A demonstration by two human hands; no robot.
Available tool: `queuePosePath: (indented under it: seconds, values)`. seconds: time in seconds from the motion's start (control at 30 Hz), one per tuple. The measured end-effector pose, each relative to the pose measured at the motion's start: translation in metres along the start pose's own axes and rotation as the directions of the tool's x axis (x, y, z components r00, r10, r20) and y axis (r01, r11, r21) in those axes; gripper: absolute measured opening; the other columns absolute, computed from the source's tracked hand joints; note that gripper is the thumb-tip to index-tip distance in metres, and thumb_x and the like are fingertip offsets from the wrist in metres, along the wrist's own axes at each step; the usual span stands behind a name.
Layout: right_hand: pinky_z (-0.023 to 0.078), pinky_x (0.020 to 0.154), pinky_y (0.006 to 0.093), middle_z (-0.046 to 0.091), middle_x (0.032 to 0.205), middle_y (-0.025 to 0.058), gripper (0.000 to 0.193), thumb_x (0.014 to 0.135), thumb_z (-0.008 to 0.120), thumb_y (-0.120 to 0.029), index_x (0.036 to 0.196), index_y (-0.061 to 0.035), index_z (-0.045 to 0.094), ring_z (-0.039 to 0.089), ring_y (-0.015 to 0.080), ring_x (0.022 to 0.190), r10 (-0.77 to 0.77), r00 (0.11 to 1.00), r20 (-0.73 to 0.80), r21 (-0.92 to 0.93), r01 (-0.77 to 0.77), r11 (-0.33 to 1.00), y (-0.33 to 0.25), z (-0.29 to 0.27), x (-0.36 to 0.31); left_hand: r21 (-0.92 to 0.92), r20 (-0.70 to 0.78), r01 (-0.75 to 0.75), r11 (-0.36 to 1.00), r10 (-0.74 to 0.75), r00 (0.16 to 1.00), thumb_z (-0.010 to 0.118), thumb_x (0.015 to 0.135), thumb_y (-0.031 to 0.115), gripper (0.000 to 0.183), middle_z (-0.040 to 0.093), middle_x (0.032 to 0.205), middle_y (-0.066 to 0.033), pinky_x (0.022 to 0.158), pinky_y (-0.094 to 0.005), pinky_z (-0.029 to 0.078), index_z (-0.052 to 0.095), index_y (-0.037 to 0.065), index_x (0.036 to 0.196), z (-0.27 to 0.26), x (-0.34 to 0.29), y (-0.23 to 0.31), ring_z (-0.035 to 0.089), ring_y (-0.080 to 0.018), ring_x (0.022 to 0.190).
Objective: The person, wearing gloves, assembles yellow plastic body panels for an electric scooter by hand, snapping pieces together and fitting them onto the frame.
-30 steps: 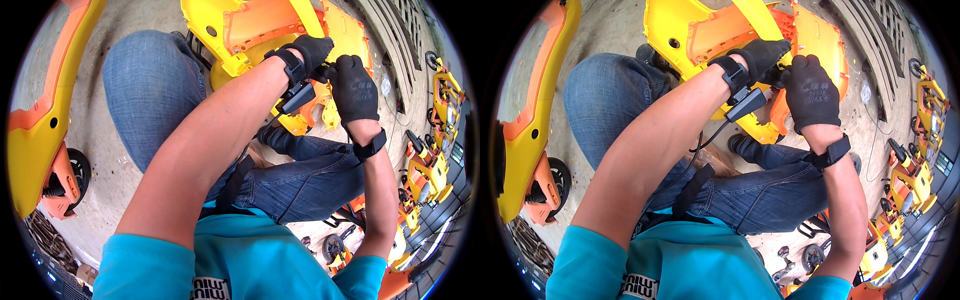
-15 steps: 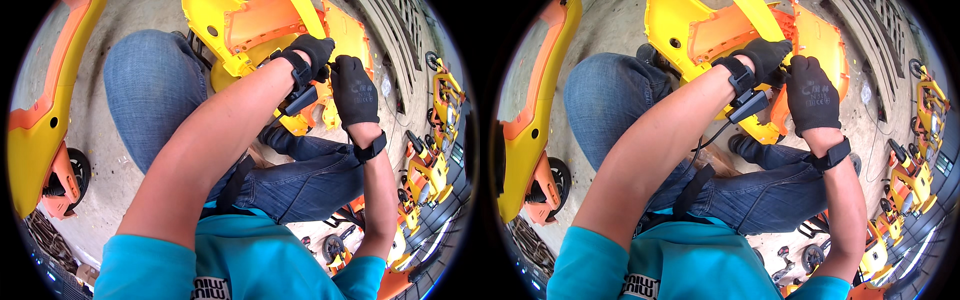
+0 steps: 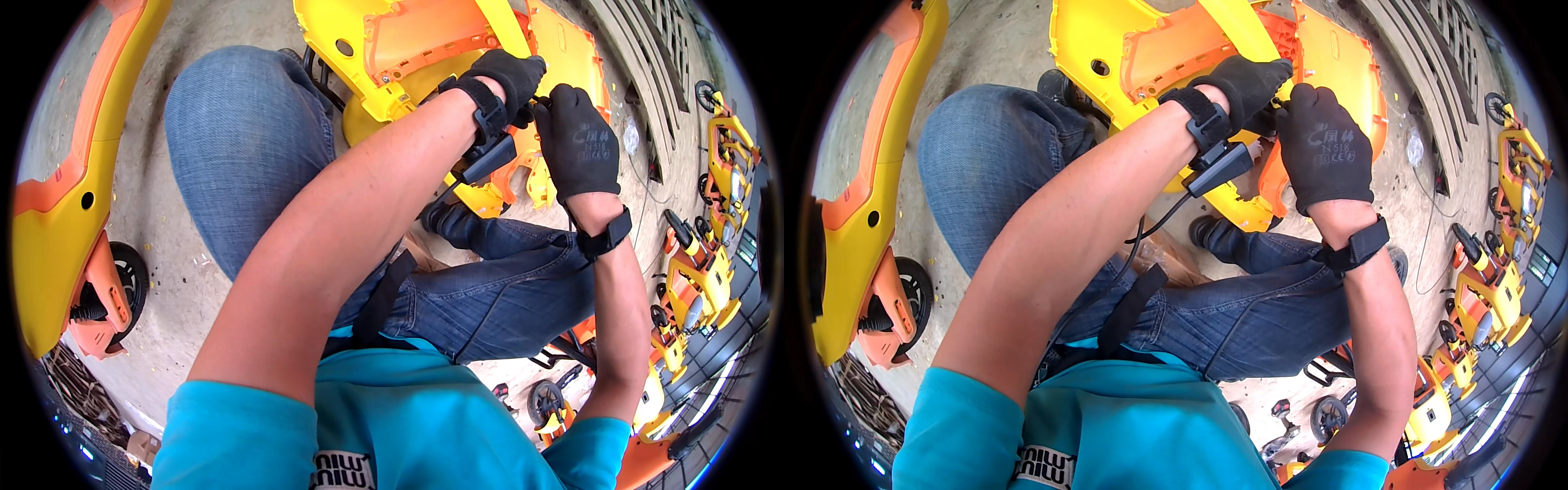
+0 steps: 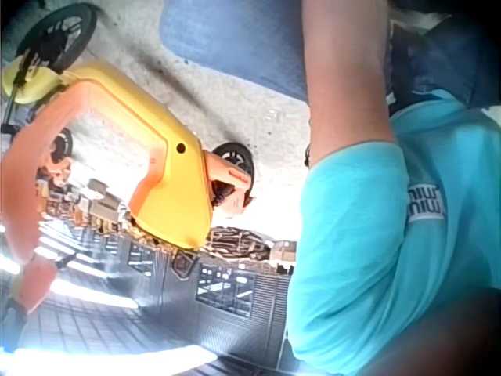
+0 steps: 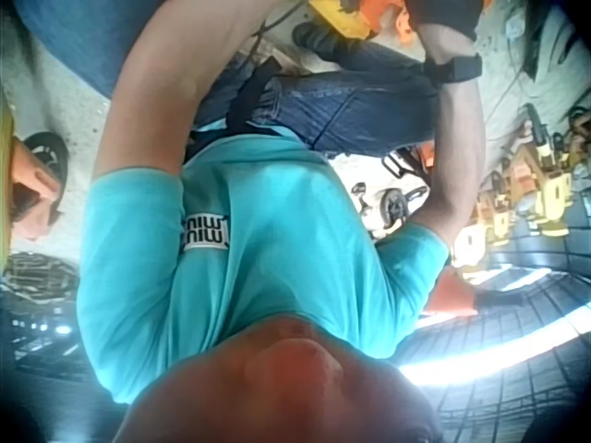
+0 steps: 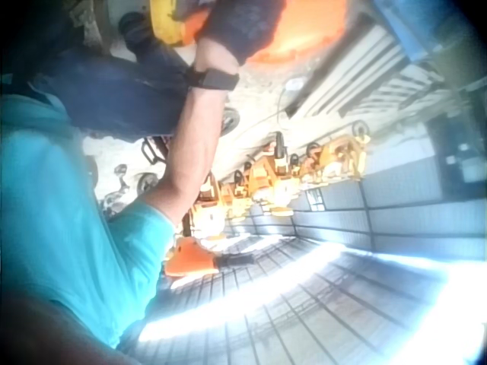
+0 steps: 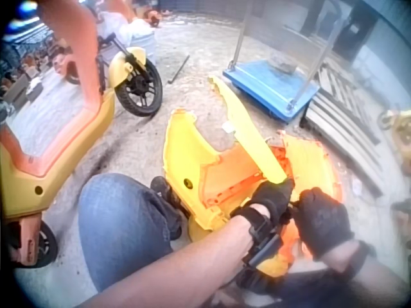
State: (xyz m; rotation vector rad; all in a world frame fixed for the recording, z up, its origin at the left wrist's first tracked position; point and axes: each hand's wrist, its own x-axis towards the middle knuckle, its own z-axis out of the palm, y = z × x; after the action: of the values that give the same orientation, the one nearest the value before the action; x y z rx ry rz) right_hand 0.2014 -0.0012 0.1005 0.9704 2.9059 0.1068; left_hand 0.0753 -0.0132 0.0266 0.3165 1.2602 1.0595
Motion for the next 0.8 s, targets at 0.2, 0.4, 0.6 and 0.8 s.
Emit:
queuePosePath:
  seconds: [0.2, 0.4, 0.6, 0.8]
  values:
    - [0.05, 0.069, 0.0411, 0.059, 0.093, 0.0147, 0.017, 0.086, 0.058, -0.018, 0.094, -0.0048, 0.052, 0.061, 0.0331, 0.086, 0.146, 0.983, 0.115, 0.023, -0.149, 0.989, 0.001, 0.001, 0.002, 0.023, -0.039, -0.047, 0.999, 0.047, 0.998, 0.047, 0.09, 0.042, 0.046, 0.067, 0.069, -0.0149, 0.051, -0.0327, 0.05, 0.06, -0.002, 0.094, 0.001, 0.005, -0.006, 0.066, -0.0221, 0.056]
    - [0.05, 0.069, 0.0413, 0.057, 0.096, 0.0135, 0.014, 0.085, 0.058, -0.014, 0.093, -0.0049, 0.052, 0.061, 0.0323, 0.084, -0.03, 1.0, -0.008, 0.002, 0.03, 1.0, 0.005, 0.002, 0.0, 0.112, -0.037, -0.038, 0.993, 0.042, 0.998, 0.047, 0.09, 0.042, 0.045, 0.067, 0.07, -0.014, 0.05, -0.0336, 0.049, 0.061, -0.001, 0.094, 0.001, 0.003, -0.002, 0.066, -0.0219, 0.057]
    - [0.05, 0.068, 0.0407, 0.059, 0.089, 0.0128, 0.017, 0.086, 0.059, -0.02, 0.093, -0.0061, 0.054, 0.061, 0.0315, 0.084, 0.037, 0.998, 0.052, -0.05, -0.035, 0.998, 0.004, 0.0, -0.001, 0.084, -0.037, -0.037, 0.996, 0.04, 0.999, 0.052, 0.092, 0.036, 0.039, 0.065, 0.08, -0.0163, 0.052, -0.0318, 0.053, 0.059, -0.003, 0.097, -0.001, 0.003, -0.002, 0.064, -0.0226, 0.058]
    - [0.049, 0.07, 0.0415, 0.061, 0.088, 0.0152, 0.022, 0.088, 0.056, -0.027, 0.092, -0.0055, 0.056, 0.062, 0.033, 0.083, 0.072, 0.993, 0.09, -0.009, -0.071, 0.997, 0.008, -0.002, 0.0, 0.012, -0.009, -0.005, 1.0, 0.005, 1.0, 0.052, 0.094, 0.032, 0.034, 0.061, 0.07, -0.0121, 0.044, -0.0272, 0.045, 0.057, -0.001, 0.089, 0.001, 0.002, -0.001, 0.054, -0.0159, 0.048]
